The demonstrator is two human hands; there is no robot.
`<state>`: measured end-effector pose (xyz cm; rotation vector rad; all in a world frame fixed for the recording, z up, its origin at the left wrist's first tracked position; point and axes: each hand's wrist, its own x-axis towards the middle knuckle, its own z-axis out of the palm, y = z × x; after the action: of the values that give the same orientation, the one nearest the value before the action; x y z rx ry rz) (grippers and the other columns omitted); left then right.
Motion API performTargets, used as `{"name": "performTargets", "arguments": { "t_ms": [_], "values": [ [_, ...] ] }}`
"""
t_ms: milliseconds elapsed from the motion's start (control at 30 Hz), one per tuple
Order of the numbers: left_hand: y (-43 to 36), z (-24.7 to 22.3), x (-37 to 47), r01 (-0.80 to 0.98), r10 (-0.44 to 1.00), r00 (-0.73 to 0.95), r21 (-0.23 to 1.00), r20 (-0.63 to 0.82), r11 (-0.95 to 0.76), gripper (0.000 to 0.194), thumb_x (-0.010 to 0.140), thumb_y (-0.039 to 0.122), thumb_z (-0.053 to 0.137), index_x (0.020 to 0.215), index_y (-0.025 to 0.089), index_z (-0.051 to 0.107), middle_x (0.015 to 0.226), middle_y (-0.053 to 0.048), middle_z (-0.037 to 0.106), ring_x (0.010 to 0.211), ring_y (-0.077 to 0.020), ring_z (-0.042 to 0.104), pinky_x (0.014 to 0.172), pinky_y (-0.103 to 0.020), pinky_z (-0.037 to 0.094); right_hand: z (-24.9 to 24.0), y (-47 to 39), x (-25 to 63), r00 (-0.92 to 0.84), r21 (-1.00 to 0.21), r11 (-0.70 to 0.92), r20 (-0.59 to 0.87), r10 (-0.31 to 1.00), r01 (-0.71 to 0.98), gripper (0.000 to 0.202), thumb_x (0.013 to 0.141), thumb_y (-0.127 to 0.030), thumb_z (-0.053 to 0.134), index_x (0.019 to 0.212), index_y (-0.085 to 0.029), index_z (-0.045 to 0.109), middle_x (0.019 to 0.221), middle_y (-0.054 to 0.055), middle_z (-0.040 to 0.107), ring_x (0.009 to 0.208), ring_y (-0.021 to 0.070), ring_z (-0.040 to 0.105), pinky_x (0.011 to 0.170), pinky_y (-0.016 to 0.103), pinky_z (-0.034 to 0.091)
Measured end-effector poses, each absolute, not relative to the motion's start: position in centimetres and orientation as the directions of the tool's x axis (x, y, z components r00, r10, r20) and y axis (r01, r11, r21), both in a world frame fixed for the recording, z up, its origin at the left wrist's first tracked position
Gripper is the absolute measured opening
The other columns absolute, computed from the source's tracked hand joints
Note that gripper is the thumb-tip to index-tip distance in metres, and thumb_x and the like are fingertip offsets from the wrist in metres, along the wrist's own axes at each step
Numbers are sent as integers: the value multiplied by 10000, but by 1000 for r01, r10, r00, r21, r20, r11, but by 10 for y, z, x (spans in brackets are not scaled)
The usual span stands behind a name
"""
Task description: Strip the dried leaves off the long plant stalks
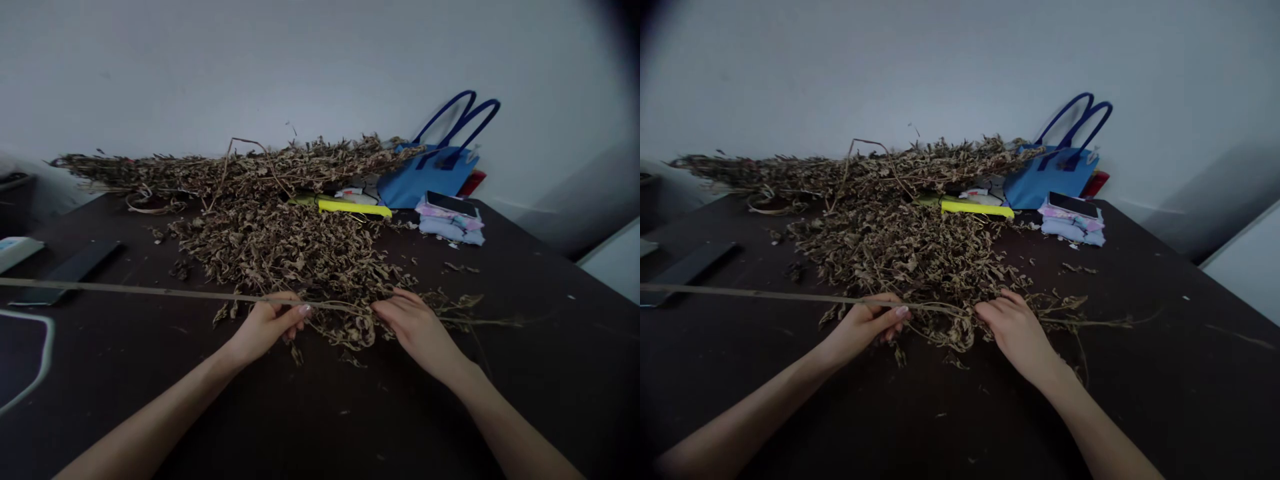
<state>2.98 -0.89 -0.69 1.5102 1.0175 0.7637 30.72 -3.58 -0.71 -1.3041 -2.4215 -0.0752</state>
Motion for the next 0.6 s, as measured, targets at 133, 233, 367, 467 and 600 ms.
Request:
{"name": "performTargets", "arguments": {
  "t_ms": [133, 233, 367, 467, 600],
  "values": [
    [-9, 0, 27, 245, 886, 464, 964, -23, -103, 288, 853, 372, 518, 682, 143, 556, 631, 31, 475, 475, -61, 443, 420, -172, 350, -8, -34, 308, -495, -154, 574, 362, 790, 805, 271, 858, -46, 339, 884, -200, 561, 822, 26, 649, 728, 137, 586, 960, 395, 363],
    [-8, 8, 24, 301, 863, 505, 935, 12, -189, 287, 863, 335, 505, 641, 153, 516, 583, 41, 454, 465, -66, 427, 440, -181, 351, -9, -34, 308, -494, -163, 569, 345, 798, 806, 253, 870, -65, 341, 872, -198, 556, 794, 22, 641, 711, 135, 580, 953, 390, 363],
    [-7, 12, 21, 368, 841, 533, 870, 93, -330, 299, 884, 299, 467, 619, 164, 495, 585, 30, 457, 527, -93, 453, 500, -201, 371, -10, -32, 308, -497, -175, 570, 331, 802, 803, 258, 881, -79, 332, 862, -197, 560, 794, 22, 642, 710, 134, 582, 932, 375, 377],
    [-4, 9, 20, 423, 854, 497, 816, 154, -393, 318, 888, 286, 452, 591, 172, 462, 612, 20, 465, 545, -101, 447, 510, -212, 360, -8, -31, 309, -498, -161, 576, 354, 792, 802, 244, 900, -103, 336, 874, -192, 562, 787, 26, 642, 722, 145, 582, 877, 360, 409],
    [-1, -1, 19, 444, 922, 371, 852, 107, -277, 258, 872, 307, 475, 657, 172, 522, 588, 23, 487, 505, -100, 452, 474, -212, 350, -6, -31, 311, -487, -97, 574, 429, 761, 813, 226, 918, -137, 353, 896, -191, 572, 809, 42, 655, 742, 163, 588, 833, 364, 426]
  ]
}}
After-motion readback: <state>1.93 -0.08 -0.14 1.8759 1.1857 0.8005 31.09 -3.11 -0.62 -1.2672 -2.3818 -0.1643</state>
